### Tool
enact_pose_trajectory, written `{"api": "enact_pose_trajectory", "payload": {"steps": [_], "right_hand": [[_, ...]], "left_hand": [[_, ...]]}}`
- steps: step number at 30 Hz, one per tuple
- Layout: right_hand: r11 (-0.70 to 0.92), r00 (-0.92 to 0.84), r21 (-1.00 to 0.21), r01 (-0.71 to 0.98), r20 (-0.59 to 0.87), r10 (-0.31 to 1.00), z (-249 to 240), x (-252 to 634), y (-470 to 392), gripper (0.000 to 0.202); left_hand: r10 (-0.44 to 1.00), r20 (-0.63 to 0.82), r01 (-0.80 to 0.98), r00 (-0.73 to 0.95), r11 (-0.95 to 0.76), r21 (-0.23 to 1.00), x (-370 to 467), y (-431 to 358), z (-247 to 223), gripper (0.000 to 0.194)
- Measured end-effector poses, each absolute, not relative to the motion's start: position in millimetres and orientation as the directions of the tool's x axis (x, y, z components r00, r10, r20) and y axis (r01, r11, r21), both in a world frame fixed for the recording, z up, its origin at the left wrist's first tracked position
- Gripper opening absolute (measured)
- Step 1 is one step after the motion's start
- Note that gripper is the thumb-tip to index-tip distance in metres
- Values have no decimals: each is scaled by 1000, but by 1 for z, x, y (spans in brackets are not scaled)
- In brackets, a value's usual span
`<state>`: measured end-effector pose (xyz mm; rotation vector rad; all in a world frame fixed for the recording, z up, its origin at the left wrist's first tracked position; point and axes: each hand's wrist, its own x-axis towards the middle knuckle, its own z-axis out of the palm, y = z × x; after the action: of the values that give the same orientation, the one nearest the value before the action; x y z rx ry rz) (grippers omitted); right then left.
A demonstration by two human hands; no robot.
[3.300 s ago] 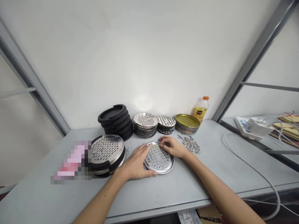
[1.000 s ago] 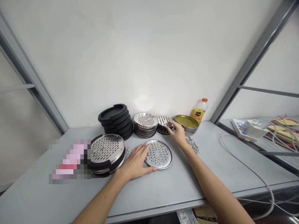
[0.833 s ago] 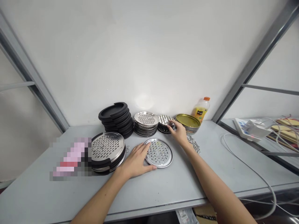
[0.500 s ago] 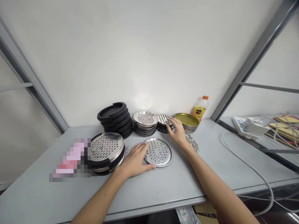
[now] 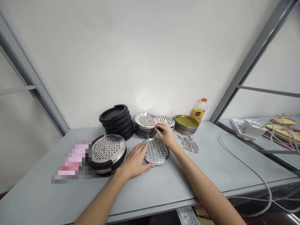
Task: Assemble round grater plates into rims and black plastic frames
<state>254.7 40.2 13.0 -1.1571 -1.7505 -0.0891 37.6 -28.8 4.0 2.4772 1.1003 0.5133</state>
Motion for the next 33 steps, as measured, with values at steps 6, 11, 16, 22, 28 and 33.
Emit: {"api": "enact_pose_trajectory", "payload": {"steps": [6,11,16,22,28,33], "right_hand": [[517,-65,-370,772,763,643,11,258,38,18],[506,-28,-368,780,787,616,11,258,36,20],[481,77,-413,773,814,575,8,264,36,22],[469,262,-488,736,844,468,13,274,38,22],[479,167,-366,798,898,408,36,290,20,19],[509,149,-345,788,910,386,51,322,5,15]], "left_hand": [[762,196,605,617,-618,501,38,-29,4,89],[806,171,653,567,-566,503,36,-27,3,86],[817,164,666,552,-551,503,36,-26,-1,79],[800,187,652,571,-580,488,35,-24,-5,76],[782,187,645,595,-603,469,34,-26,-1,74],[777,169,650,606,-607,457,34,-26,-1,72]]}}
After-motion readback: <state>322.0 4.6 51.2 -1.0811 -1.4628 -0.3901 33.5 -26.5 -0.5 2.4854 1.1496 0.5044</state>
